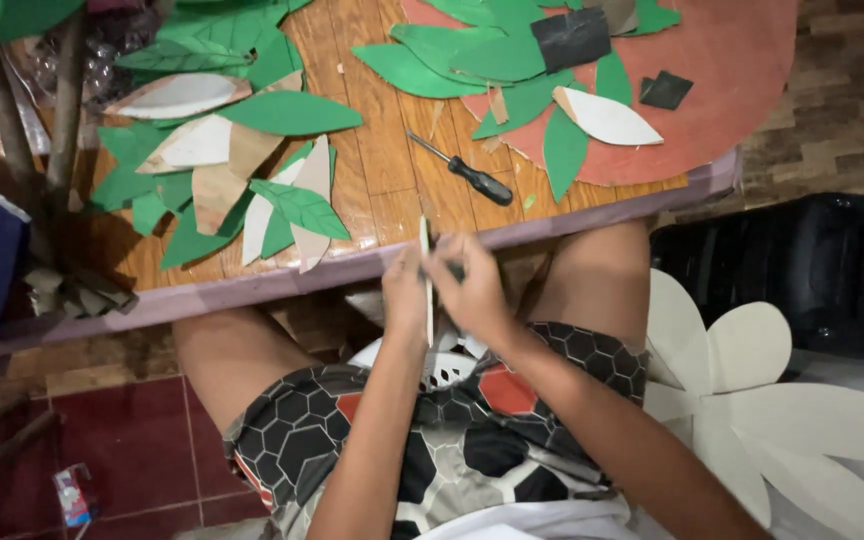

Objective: Sanding and smoothing the edges of metal leaf cutouts using hand tools

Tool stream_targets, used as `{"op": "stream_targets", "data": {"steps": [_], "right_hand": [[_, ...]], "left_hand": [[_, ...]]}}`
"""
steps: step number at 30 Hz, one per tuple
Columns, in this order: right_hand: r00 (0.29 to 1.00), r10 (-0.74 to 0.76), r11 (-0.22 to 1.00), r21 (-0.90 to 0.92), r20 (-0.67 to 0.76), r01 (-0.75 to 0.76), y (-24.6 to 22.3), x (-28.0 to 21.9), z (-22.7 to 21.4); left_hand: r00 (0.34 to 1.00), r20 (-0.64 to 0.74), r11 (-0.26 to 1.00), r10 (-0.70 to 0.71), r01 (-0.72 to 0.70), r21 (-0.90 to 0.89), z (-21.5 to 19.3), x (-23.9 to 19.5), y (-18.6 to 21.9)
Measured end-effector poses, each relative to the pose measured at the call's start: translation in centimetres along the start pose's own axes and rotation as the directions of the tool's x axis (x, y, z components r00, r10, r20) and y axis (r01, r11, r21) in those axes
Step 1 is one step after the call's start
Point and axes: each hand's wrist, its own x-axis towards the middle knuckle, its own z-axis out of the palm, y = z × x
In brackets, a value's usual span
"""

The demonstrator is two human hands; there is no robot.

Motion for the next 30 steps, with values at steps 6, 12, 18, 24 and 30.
{"op": "stream_targets", "data": {"steps": [6,12,18,24,30], "right_hand": [[0.984,-0.151,0.961,-0.22,0.09,0.167,0.6,0.0,-0.7],[0.979,-0.089,0.945,-0.295,0.184,0.141,1.4,-2.5,-1.9],[0.985,-0.162,0.974,-0.149,0.064,0.17,0.7,1.0,-0.7],[0.978,-0.072,0.988,-0.12,0.195,0.097,-1.3,-3.8,-1.4],[0.994,-0.086,0.987,-0.13,0.07,0.094,-0.4,1.3,-0.2]], "left_hand": [[0.993,-0.104,0.979,-0.058,0.077,0.189,-0.5,2.7,-3.6],[0.989,-0.109,0.995,-0.098,0.098,-0.011,0.6,1.1,-1.2],[0.979,-0.154,0.987,-0.137,0.147,0.057,0.1,3.1,-3.1],[0.961,-0.119,0.915,-0.248,0.273,0.298,0.3,-0.6,1.9],[0.955,-0.193,0.953,-0.225,0.257,0.159,0.1,1.7,-3.0]]}}
